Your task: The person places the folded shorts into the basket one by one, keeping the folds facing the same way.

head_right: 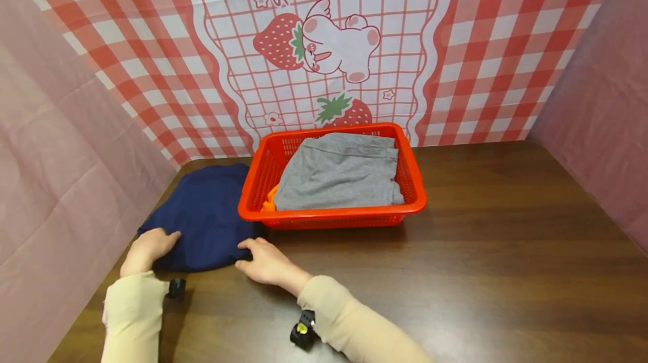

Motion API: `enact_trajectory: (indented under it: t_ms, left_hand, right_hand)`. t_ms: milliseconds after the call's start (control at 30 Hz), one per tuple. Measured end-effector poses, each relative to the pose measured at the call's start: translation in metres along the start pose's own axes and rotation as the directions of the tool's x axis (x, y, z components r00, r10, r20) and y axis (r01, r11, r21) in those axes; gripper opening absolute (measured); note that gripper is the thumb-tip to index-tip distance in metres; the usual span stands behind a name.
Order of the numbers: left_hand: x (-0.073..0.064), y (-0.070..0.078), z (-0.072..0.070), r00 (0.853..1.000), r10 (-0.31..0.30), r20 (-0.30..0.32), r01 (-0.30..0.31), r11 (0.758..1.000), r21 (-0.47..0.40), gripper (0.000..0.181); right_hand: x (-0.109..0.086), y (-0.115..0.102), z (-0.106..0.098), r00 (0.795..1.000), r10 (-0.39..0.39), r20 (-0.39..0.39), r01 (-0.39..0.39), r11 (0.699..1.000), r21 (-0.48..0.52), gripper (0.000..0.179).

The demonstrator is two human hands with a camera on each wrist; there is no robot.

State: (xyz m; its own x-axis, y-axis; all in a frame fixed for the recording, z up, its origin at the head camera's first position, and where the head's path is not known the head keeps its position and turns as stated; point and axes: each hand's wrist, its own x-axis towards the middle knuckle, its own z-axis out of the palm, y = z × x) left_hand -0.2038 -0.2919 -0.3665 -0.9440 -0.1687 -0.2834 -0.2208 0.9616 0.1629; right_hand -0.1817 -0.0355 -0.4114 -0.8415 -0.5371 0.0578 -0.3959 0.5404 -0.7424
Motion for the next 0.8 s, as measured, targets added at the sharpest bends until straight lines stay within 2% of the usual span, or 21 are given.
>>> enact_trajectory:
  t_ms: [133,333,600,700,800]
  left_hand:
    - [-0.003,0.005,-0.002,0.999,0.012,0.051,-0.014,0.999,0.05,0.057]
    - [-0.007,0.011,-0.003,0.995,-0.025,0.097,0.021,0.999,0.045,0.06]
    - [-0.014,0.014,-0.003,0.979,-0.155,0.131,0.167,0.982,-0.09,0.074]
    - [-0.017,0.015,-0.005,0.978,-0.148,0.15,0.158,0.986,-0.06,0.074]
    - [-0.017,0.015,-0.007,0.976,-0.15,0.156,0.157,0.987,-0.029,0.071]
  right_hand:
    - [-0.002,-0.003,-0.001,1.0,0.009,0.017,-0.009,1.0,-0.017,0.024]
    - [-0.007,-0.007,-0.004,0.997,0.044,0.064,-0.043,0.999,-0.011,0.021]
    - [-0.011,-0.012,-0.005,0.992,0.049,0.114,-0.05,0.999,0.006,0.019]
    - [-0.012,-0.014,-0.007,0.989,0.042,0.14,-0.041,0.999,-0.01,0.02]
    - [-0.013,-0.016,-0.008,0.989,0.055,0.134,-0.056,0.998,0.001,0.019]
